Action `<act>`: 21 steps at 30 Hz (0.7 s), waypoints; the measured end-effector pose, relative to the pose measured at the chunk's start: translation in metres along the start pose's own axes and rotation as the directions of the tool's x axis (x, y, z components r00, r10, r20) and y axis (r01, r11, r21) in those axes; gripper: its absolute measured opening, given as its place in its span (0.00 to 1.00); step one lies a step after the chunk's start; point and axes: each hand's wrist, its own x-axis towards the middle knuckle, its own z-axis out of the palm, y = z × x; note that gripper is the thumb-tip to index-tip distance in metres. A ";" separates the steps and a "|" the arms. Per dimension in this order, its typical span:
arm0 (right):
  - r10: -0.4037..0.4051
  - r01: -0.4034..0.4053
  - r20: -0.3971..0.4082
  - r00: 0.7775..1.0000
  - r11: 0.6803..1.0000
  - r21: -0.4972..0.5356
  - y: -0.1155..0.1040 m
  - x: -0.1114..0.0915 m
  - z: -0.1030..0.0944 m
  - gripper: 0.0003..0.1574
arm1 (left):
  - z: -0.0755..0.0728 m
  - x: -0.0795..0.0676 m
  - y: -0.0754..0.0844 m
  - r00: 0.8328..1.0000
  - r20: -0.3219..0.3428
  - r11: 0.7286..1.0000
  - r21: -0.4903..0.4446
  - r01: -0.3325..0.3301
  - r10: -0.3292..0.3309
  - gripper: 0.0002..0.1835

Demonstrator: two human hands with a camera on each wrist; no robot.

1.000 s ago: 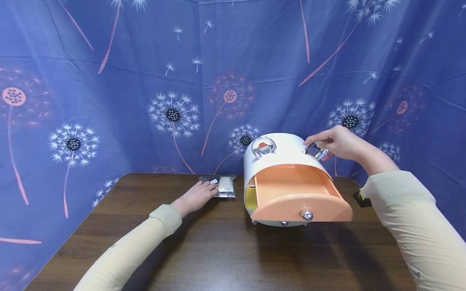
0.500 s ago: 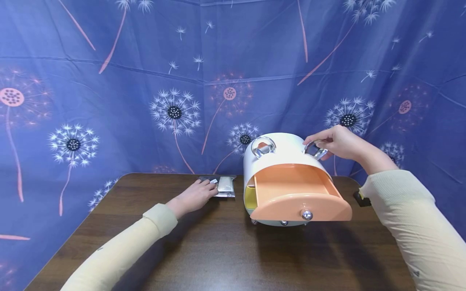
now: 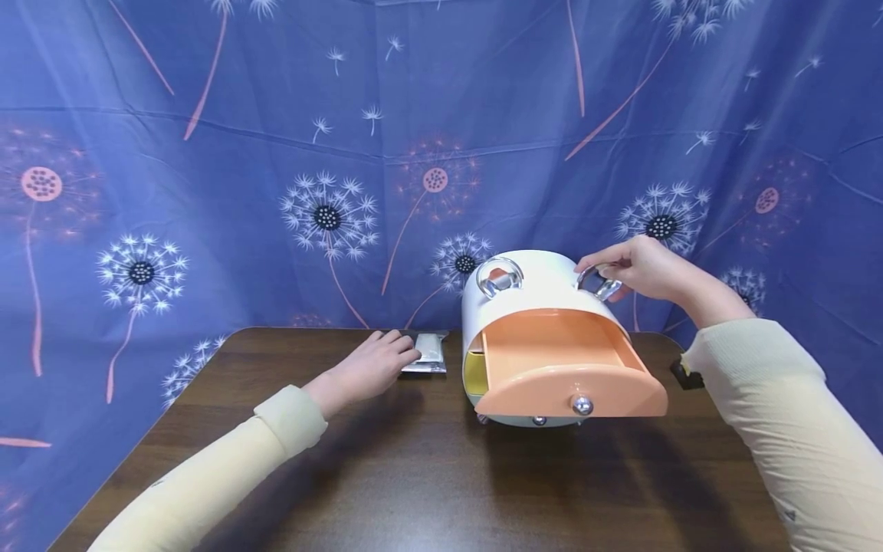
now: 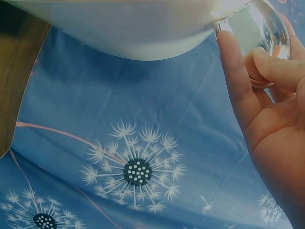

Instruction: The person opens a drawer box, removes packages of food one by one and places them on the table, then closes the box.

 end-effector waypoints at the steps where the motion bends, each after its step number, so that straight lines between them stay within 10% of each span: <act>1: 0.002 -0.002 0.000 1.000 1.000 -0.001 -0.001 -0.001 0.000 0.21 | -0.003 0.000 0.001 1.000 -0.017 1.000 0.000 -0.005 0.005 0.14; 21: 0.026 -0.026 -0.018 1.000 1.000 -0.007 -0.018 -0.021 0.012 0.21 | -0.060 -0.008 0.010 0.987 -0.117 0.993 -0.029 -0.115 0.111 0.20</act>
